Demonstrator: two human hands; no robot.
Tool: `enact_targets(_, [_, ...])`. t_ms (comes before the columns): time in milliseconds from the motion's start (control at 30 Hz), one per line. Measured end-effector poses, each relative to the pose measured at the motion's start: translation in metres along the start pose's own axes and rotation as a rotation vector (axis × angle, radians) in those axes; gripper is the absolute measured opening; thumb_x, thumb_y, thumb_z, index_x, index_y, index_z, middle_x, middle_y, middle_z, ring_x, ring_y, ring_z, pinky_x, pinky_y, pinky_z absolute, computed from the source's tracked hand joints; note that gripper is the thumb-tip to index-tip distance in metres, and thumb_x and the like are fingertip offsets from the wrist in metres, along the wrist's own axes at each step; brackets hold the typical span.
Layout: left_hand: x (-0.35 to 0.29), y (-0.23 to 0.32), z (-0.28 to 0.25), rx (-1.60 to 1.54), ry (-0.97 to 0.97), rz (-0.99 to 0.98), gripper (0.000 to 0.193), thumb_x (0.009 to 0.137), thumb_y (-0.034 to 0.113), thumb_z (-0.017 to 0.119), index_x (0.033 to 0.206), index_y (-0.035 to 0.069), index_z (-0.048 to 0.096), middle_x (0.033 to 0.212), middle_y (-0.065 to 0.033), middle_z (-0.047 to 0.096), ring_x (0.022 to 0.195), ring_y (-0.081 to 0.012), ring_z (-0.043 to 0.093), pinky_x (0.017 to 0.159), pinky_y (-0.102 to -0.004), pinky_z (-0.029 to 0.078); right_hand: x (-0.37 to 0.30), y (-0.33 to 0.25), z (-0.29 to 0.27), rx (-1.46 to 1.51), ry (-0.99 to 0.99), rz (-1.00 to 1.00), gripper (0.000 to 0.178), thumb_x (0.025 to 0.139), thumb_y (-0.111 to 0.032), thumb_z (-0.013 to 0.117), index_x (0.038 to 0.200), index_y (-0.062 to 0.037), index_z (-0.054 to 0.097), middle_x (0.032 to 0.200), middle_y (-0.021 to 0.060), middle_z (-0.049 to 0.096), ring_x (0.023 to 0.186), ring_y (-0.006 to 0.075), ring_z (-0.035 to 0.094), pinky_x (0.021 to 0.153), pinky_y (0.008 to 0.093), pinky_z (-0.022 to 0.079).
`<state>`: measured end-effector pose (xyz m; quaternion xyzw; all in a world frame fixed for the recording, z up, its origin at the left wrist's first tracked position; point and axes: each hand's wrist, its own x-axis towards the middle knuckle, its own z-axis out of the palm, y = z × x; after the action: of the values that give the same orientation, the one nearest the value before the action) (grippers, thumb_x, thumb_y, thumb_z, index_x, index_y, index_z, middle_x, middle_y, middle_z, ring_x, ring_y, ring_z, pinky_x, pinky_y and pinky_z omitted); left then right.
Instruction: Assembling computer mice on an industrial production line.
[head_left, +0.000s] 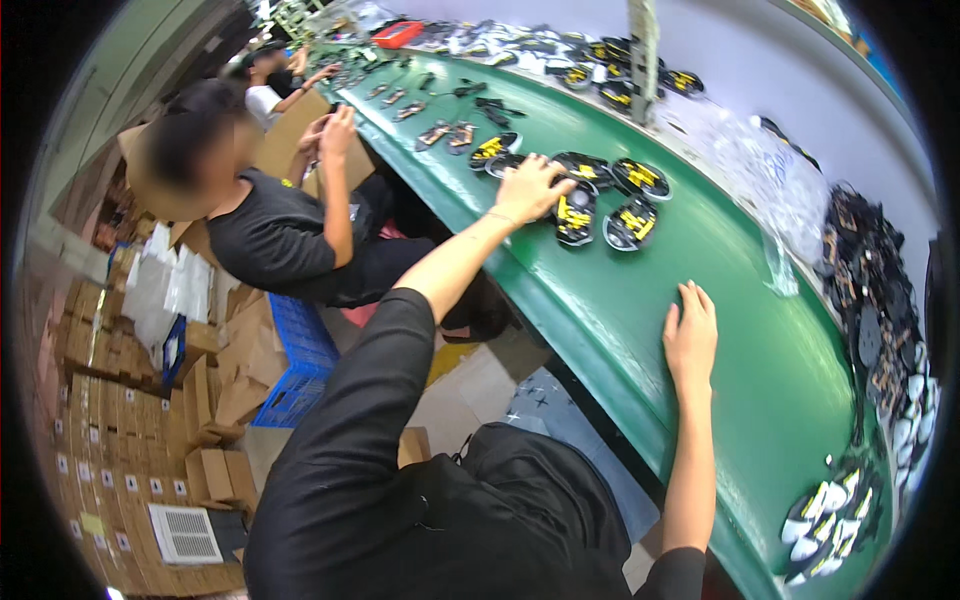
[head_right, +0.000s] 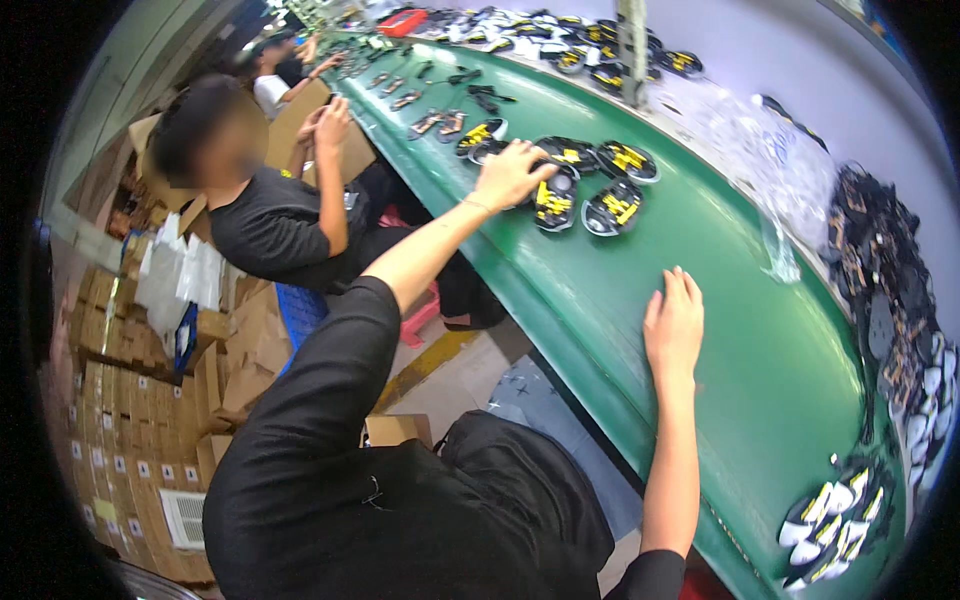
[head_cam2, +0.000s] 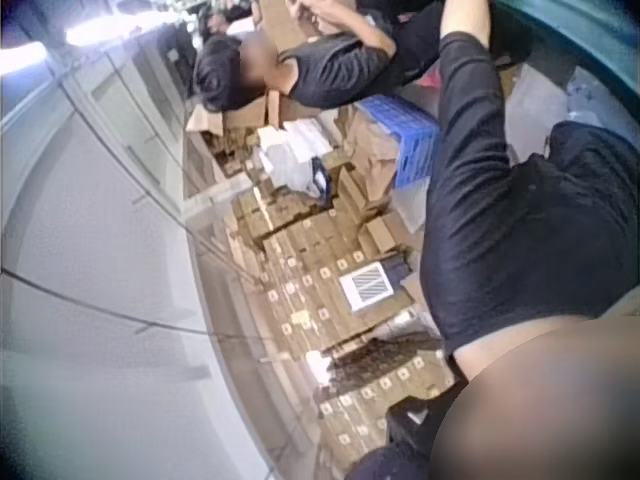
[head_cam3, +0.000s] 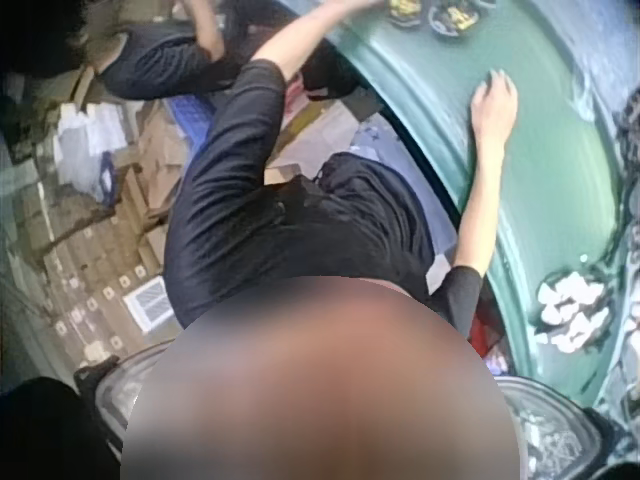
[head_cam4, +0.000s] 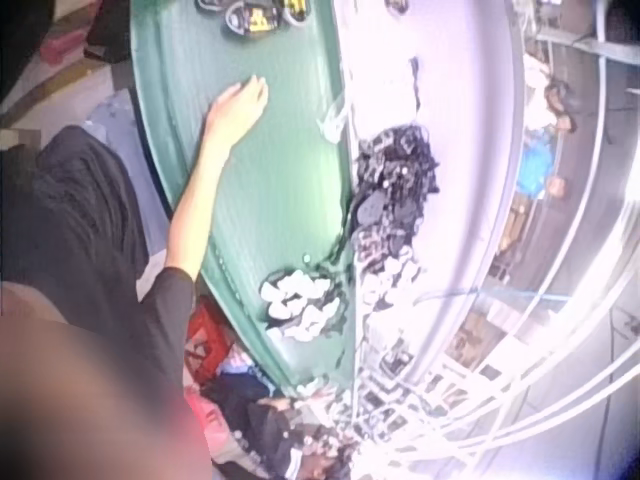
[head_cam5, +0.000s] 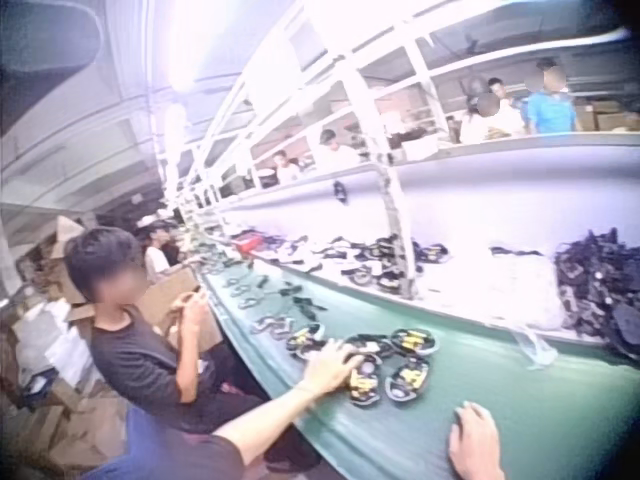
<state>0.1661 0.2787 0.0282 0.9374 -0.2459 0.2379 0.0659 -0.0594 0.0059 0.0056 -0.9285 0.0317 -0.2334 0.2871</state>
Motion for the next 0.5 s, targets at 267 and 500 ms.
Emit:
enact_targets(267, [-0.005,0.003,-0.01,-0.024,-0.044,-0.062,0.04,0.088,0.053,0.052,0.11,0.02,0.062,0.112,-0.0075,0.057,0.111,-0.0232,0.051,0.079,-0.0465,0.042,-0.001,-0.006,0.0,-0.076,0.003,-0.003,0.031,0.087,-0.007,0.055,0.118,0.0012,0.059,0.127,0.0189,0.056,0.122,0.0331,0.05,0.102,0.0411,0.042])
enact_targets(500, [-0.006,0.003,-0.007,-0.019,0.003,-0.043,0.041,0.089,0.054,0.052,0.112,0.022,0.062,0.109,-0.0064,0.056,0.108,-0.0224,0.052,0.076,-0.0433,0.041,0.001,-0.005,-0.002,-0.036,0.011,0.022,0.031,0.087,-0.007,0.057,0.117,0.0012,0.059,0.127,0.0185,0.057,0.121,0.0324,0.051,0.101,0.0406,0.043])
